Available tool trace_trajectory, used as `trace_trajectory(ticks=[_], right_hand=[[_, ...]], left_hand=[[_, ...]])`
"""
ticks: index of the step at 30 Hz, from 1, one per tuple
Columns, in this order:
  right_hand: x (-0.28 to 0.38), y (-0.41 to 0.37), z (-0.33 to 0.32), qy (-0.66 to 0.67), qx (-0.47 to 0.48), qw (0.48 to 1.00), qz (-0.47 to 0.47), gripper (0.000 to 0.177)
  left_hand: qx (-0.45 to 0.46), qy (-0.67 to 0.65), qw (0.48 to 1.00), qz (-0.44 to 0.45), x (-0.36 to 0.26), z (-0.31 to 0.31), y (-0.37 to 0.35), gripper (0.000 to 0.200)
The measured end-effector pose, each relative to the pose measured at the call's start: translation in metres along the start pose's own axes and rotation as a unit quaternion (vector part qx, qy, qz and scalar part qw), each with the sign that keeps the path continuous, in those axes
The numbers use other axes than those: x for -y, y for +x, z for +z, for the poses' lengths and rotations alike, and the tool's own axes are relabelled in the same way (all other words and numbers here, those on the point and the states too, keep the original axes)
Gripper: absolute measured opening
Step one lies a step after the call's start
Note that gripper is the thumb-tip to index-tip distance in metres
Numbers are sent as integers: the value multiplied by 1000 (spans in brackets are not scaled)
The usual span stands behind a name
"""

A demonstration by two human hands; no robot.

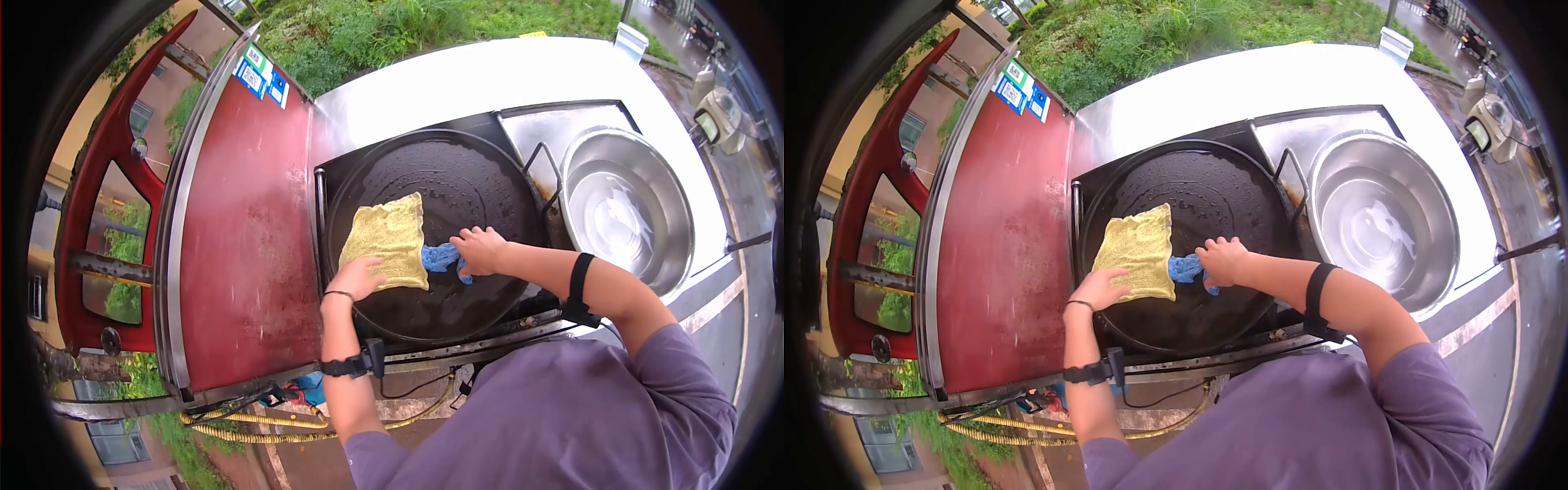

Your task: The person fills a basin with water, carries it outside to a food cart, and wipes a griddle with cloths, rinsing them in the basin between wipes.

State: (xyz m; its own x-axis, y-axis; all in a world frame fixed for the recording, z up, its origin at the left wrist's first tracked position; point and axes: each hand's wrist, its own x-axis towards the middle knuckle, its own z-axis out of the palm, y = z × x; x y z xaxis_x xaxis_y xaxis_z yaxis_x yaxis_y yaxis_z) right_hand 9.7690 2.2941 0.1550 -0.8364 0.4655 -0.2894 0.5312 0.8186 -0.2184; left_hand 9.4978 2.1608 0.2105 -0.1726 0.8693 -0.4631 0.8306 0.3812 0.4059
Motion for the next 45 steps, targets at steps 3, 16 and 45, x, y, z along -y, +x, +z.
trace_trajectory(ticks=[3, 16, 45], right_hand=[[-8, 12, 39, 13, -19, 1000, -12, 53], [-35, -42, -109, 473, -90, 873, -80, 42], [-35, -109, -102, 240, -288, 918, -125, 37]], left_hand=[[-62, -58, 989, 120, -5, 45, 26, 45], [-113, -485, 848, 181, -117, 41, 4, 27], [-291, -486, 810, 155, -146, 45, -17, 32]])
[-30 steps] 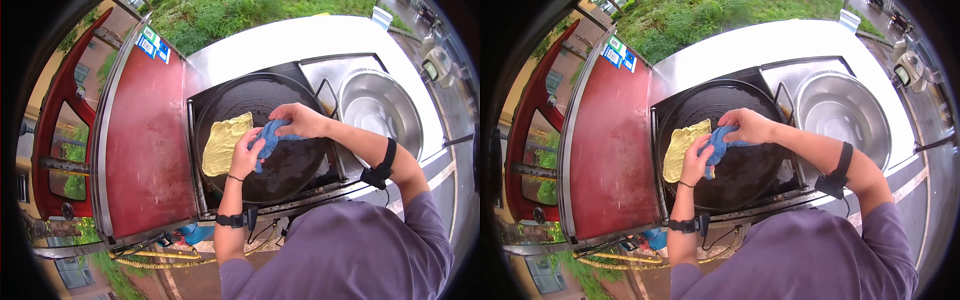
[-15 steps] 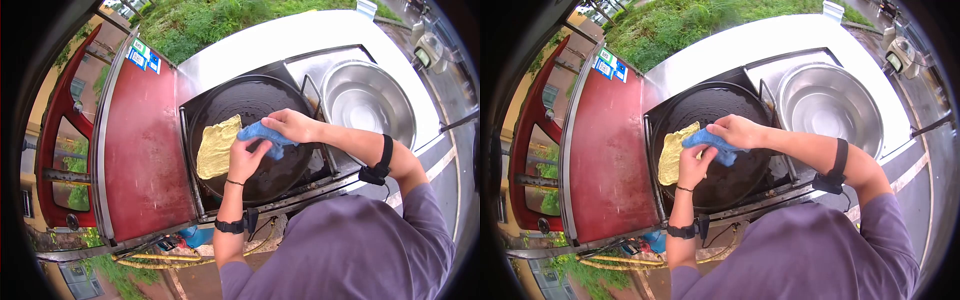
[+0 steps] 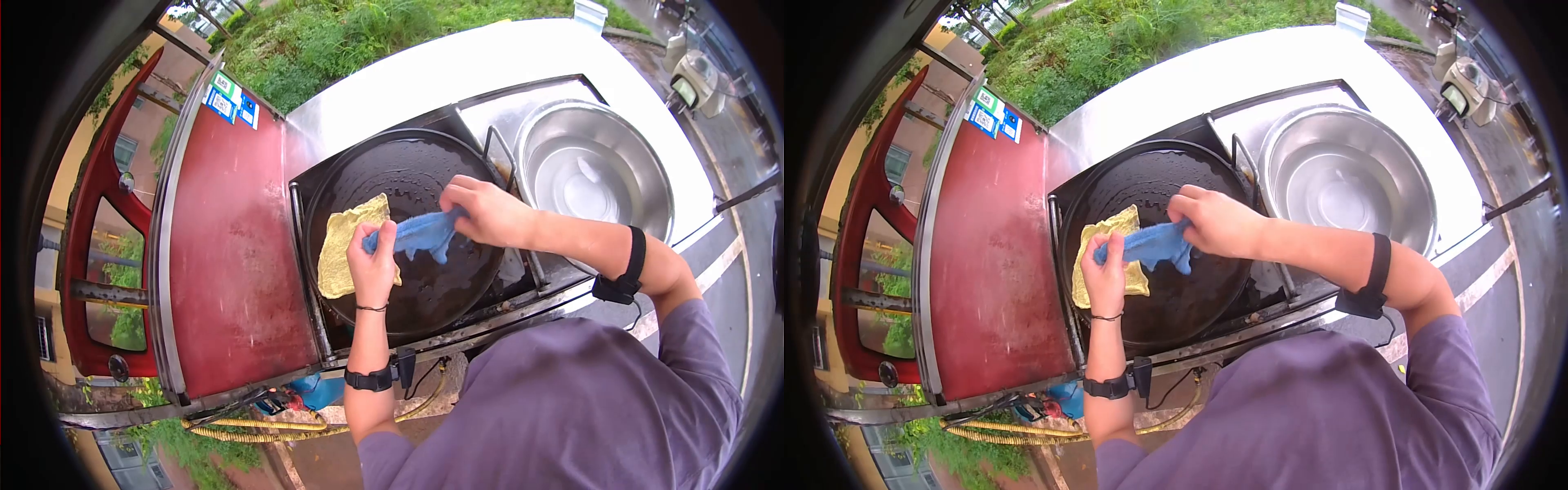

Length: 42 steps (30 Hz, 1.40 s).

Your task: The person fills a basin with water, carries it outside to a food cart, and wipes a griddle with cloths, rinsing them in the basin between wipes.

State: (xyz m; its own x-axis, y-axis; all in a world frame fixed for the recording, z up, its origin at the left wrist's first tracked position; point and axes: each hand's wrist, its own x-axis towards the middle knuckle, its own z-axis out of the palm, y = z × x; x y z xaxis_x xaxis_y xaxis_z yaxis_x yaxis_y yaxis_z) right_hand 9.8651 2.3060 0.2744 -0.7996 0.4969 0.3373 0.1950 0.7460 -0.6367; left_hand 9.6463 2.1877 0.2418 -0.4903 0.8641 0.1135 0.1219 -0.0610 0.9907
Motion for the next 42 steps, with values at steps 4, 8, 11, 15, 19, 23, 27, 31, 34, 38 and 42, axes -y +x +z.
trace_trajectory(ticks=[4, 8, 11, 15, 19, 23, 27, 31, 34, 38, 42], right_hand=[[0, 5, 0, 27, -87, 996, 9, 12], [-4, 14, 4, 138, -90, 964, 210, 18], [-28, 30, 6, 43, -37, 973, 224, 26], [-36, 56, -3, 1, -78, 978, 192, 28], [-12, 55, -19, 32, -152, 982, 106, 21], [-18, 25, -5, -82, -71, 993, -52, 19], [-36, -28, 49, -211, 346, 914, -7, 34], [-35, -42, 45, -24, 383, 915, 129, 43], [-18, -38, 10, 73, 204, 953, 211, 36], [-9, -72, -28, 173, 48, 945, 273, 25], [-5, -128, -53, 171, -16, 928, 331, 24]], left_hand=[[30, 162, 956, 244, -2, -8, 9, 38], [121, 142, 966, 180, -16, -16, 9, 39], [56, 154, 982, 93, -2, -22, 43, 36], [30, 150, 985, 80, 4, -30, 90, 38], [45, 134, 984, 111, -19, -44, 90, 38], [176, 264, 944, 86, -12, -76, 66, 33], [427, 379, 820, -23, 45, -89, 42, 37], [314, 405, 857, -50, 76, -68, 39, 31], [214, 362, 896, 146, 112, -38, 50, 23], [140, 407, 869, 243, 177, 8, 48, 22], [73, 508, 817, 263, 194, 60, 8, 50]])
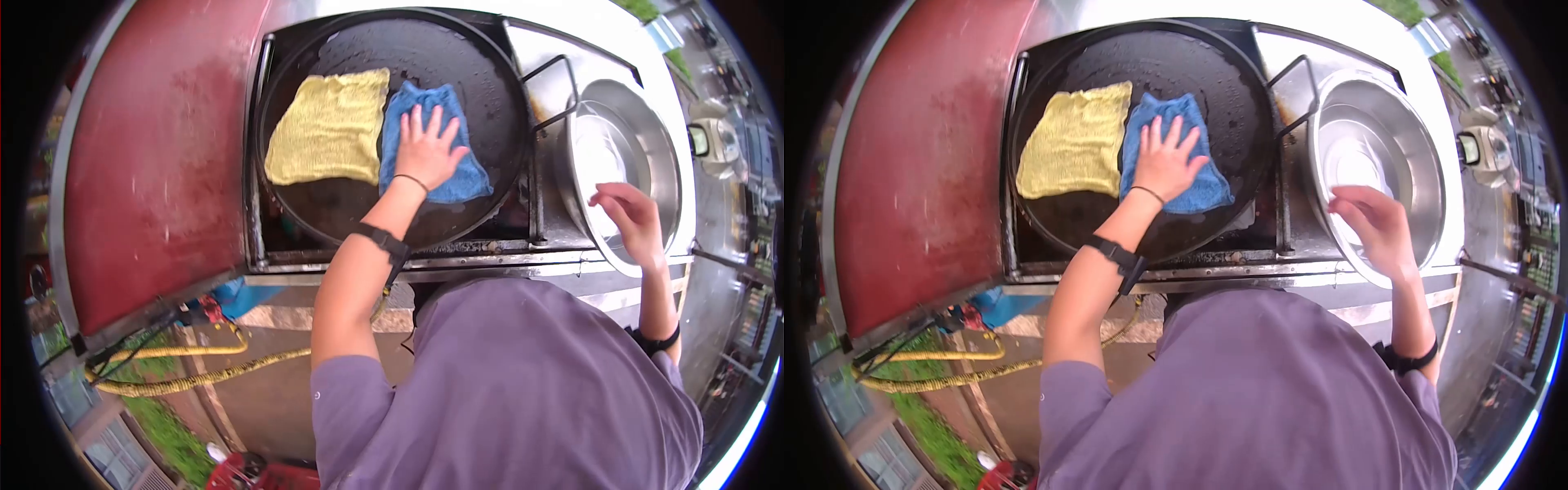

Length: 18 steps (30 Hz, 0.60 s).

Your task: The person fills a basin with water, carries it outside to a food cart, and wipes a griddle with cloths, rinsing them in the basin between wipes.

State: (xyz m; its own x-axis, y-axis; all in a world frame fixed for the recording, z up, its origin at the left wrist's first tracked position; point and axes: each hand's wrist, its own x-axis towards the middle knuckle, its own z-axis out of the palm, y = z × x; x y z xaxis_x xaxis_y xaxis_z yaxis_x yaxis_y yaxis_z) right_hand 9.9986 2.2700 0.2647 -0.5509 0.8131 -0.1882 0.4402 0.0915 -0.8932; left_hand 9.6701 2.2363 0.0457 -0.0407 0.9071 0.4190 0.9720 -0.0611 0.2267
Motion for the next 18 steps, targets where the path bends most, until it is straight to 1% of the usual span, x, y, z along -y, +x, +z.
trace_trajectory(ticks=[1, 2, 4, 5, 6, 8, 9, 10, 12, 13, 14, 16, 17, 18], right_hand=[[-7, -8, -3, -6, 12, 1000, 5, 24], [-15, -16, -5, -14, 4, 1000, 17, 24], [-20, -25, 0, -28, 0, 999, 29, 23], [-20, -29, 2, -25, -8, 999, 44, 22], [-19, -29, 4, -21, -17, 998, 59, 22], [-16, -28, 5, -27, -13, 999, 43, 21], [-14, -26, 5, -34, -20, 998, 46, 21], [-13, -26, 5, -41, -30, 998, 48, 21], [-10, -31, 7, -42, -32, 998, 40, 21], [-10, -32, 9, -30, -28, 998, 37, 21], [-12, -30, 11, -16, -25, 999, 28, 21], [-17, -31, 15, 14, -21, 998, 49, 23], [-17, -32, 16, 15, -18, 999, 47, 23], [-16, -33, 17, 16, -17, 999, 46, 24]], left_hand=[[32, 20, 999, -6, -7, -4, 0, 57], [35, 16, 999, -18, -7, -11, -1, 57], [61, -4, 996, 69, 0, -17, 6, 57], [80, -4, 991, 111, 10, -6, 8, 58], [81, -7, 991, 104, 19, 5, 13, 58], [51, -69, 995, 44, 33, 26, 28, 60], [43, -51, 997, -27, 34, 27, 38, 63], [43, -53, 997, -24, 28, 28, 41, 63], [14, 63, 989, -130, 4, 29, 42, 64], [31, 68, 991, -111, -13, 16, 37, 64], [48, 55, 996, -52, -32, 13, 24, 64], [89, -36, 994, 46, -59, 1, -4, 65], [86, -30, 994, 53, -56, -1, -8, 65], [88, -72, 992, 53, -49, -2, -10, 65]])
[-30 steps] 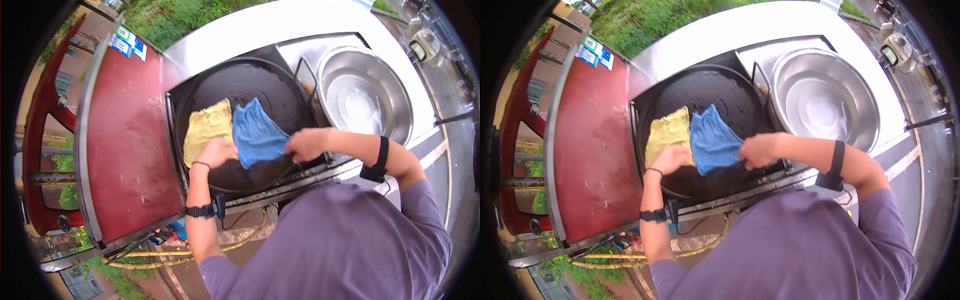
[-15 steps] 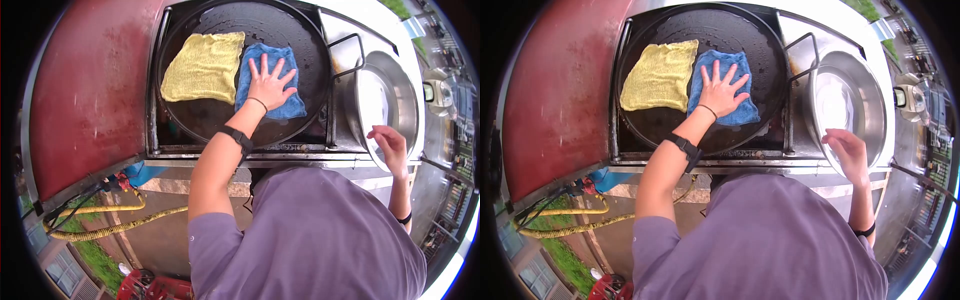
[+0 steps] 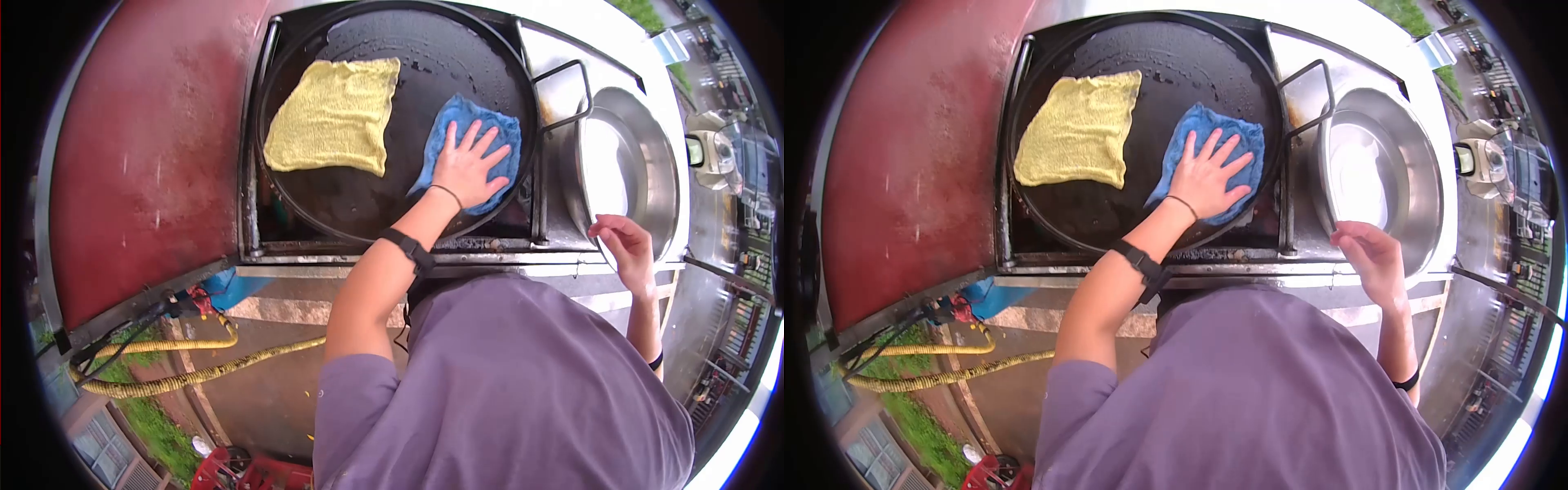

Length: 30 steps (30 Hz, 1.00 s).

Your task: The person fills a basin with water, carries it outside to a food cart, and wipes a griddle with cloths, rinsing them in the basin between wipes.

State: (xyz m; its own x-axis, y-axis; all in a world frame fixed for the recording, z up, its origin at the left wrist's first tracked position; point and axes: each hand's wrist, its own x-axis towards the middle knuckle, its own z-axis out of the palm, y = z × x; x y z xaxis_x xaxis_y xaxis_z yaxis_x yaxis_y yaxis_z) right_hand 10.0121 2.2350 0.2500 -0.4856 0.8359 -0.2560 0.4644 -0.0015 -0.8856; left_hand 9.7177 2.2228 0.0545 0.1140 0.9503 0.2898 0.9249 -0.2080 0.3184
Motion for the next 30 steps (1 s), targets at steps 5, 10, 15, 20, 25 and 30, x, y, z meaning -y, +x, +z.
trace_trajectory(ticks=[5, 10, 15, 20, 25, 30], right_hand=[[2, -15, -13, -3, -28, 999, 18, 26], [-6, -32, -13, 13, -26, 999, 27, 23], [-15, -33, -16, 12, -36, 999, 29, 21], [-22, -37, -21, 57, -53, 996, 32, 21], [-27, -34, -17, 55, -35, 998, 9, 22], [-24, -30, -23, 86, -49, 995, -13, 23]], left_hand=[[-83, 64, 973, -205, 57, 3, 42, 68], [15, 118, 985, -126, -11, 7, 48, 64], [58, 0, 998, -20, 3, -11, 1, 63], [-58, 98, 976, -183, 14, -4, 28, 57], [36, -20, 998, 50, 3, -14, -12, 39], [26, -21, 999, -10, 6, -56, -44, 41]])
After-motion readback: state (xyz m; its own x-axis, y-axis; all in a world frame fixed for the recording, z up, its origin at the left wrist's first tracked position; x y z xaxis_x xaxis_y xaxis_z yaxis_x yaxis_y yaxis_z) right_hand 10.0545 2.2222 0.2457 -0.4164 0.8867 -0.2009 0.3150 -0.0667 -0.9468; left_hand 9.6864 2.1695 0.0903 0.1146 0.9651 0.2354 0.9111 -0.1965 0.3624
